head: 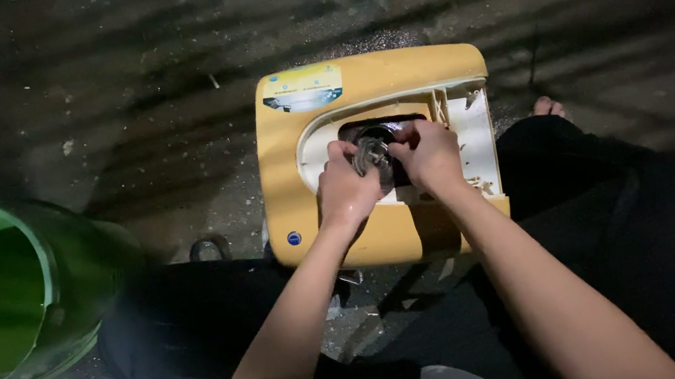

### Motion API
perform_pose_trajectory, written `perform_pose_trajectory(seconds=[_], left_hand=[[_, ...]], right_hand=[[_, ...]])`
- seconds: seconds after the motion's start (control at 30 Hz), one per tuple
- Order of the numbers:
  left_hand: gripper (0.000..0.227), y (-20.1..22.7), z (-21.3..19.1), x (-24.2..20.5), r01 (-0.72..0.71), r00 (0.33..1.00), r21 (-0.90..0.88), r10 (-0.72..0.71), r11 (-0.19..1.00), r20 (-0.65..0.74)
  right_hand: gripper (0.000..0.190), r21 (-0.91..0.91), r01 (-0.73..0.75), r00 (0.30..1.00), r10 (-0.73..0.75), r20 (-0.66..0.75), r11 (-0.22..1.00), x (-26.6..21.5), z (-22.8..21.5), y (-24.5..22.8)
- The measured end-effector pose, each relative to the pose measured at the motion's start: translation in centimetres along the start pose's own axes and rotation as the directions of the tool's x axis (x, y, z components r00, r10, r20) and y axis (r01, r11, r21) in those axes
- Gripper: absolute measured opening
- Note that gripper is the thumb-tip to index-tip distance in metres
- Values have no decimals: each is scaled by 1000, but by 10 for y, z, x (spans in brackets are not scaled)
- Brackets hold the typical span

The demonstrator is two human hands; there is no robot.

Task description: Reassembling the internal components of a small appliance, including installing a heating element and connecting wires.

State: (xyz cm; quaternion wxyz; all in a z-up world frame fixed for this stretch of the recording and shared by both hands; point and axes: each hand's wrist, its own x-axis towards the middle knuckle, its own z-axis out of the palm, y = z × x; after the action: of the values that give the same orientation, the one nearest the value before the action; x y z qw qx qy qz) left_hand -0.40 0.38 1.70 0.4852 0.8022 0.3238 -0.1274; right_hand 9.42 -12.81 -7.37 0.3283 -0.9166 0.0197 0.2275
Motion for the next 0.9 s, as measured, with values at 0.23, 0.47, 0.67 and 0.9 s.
perform_pose_trajectory(seconds=[0.23,0.47,0.67,0.9], left_hand=[[23,0,-5,27,-59,998,204,55,977,27],[42,-18,0,48,-3,992,158,-17,988,124],[49,-22,15,61,72,982,239,-111,968,153],[52,-29,10,52,131,968,-194,-83,972,236]], right_hand=[[28,33,2,1000,-1,-9,999,-18,-9,-10],[24,47,-45,999,45,-13,998,-7,-5,-7],[25,30,-35,999,35,1,999,-11,-6,-9],[27,102,19,999,-22,25,995,-15,-13,-13]])
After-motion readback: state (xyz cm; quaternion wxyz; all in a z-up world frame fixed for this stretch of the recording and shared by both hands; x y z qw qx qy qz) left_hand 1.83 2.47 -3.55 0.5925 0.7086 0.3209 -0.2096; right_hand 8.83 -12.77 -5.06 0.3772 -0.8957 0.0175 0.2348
